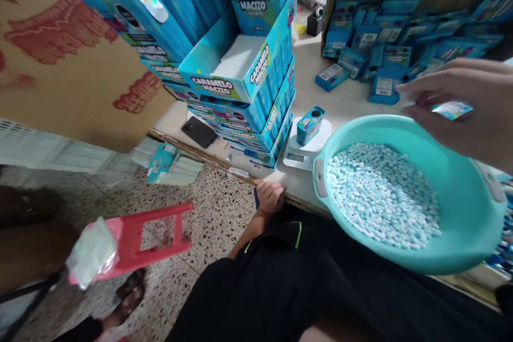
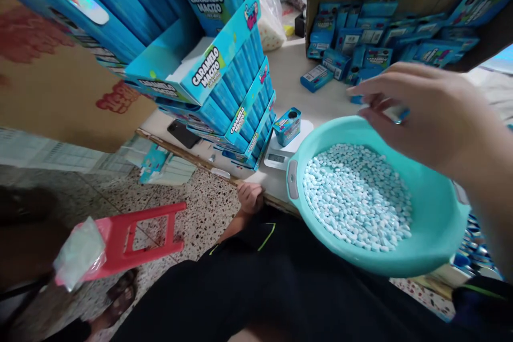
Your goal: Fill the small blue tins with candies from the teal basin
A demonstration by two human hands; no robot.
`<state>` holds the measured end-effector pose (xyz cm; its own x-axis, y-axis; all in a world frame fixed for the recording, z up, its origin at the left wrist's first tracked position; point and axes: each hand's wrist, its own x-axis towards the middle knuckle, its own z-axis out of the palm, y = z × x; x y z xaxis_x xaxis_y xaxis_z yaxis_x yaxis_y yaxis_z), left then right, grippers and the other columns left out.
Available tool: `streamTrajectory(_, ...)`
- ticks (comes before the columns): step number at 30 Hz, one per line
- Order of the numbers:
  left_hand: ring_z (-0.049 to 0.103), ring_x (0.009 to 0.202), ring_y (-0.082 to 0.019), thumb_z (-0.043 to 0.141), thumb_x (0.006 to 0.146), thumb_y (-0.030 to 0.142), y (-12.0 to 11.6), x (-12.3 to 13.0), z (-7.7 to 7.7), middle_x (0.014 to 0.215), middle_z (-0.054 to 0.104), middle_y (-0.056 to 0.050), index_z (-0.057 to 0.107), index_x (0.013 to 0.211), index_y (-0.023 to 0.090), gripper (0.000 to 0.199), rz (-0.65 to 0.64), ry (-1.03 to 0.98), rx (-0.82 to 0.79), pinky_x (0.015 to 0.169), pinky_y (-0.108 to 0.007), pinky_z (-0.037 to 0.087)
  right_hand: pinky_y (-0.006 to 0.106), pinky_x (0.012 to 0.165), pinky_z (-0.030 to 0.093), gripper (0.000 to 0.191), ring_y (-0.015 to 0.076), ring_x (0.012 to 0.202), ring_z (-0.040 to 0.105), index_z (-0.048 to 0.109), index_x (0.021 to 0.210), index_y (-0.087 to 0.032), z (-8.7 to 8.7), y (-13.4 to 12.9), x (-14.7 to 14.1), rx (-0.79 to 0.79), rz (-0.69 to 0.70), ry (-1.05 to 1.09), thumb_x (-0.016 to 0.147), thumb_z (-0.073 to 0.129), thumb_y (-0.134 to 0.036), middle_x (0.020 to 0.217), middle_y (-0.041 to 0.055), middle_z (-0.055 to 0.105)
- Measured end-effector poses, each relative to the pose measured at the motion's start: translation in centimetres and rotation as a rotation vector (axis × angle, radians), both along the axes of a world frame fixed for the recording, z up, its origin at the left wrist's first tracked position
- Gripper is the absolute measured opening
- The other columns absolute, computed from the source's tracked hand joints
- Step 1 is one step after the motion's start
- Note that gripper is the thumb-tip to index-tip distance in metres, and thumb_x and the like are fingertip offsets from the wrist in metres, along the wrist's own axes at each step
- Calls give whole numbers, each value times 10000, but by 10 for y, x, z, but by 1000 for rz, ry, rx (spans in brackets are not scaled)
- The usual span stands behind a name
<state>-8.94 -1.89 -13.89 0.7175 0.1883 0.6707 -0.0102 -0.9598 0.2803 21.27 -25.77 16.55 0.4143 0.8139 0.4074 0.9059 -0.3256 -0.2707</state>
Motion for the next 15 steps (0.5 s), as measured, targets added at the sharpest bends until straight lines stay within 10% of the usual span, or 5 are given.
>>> streamTrajectory(8,642,747,-183,402,992,273,-9,1,13,780,701,-37,584,917,212,206,95,-83,103,782,-367,430,459,720,573,396,294,872,733,632,1329,-317,-10,14,-8,-142,186,-56,959,503,-369,1040,77,762)
streamTrajectory(15,677,696,-235,527,759,139,-3,-3,9,792,718,-42,643,882,268,213,70,-123,123,661,-430,483,449,710,589,401,313,871,752,681,1298,-313,-9,79,-35,-456,379,-33,922,545,-279,1060,81,784)
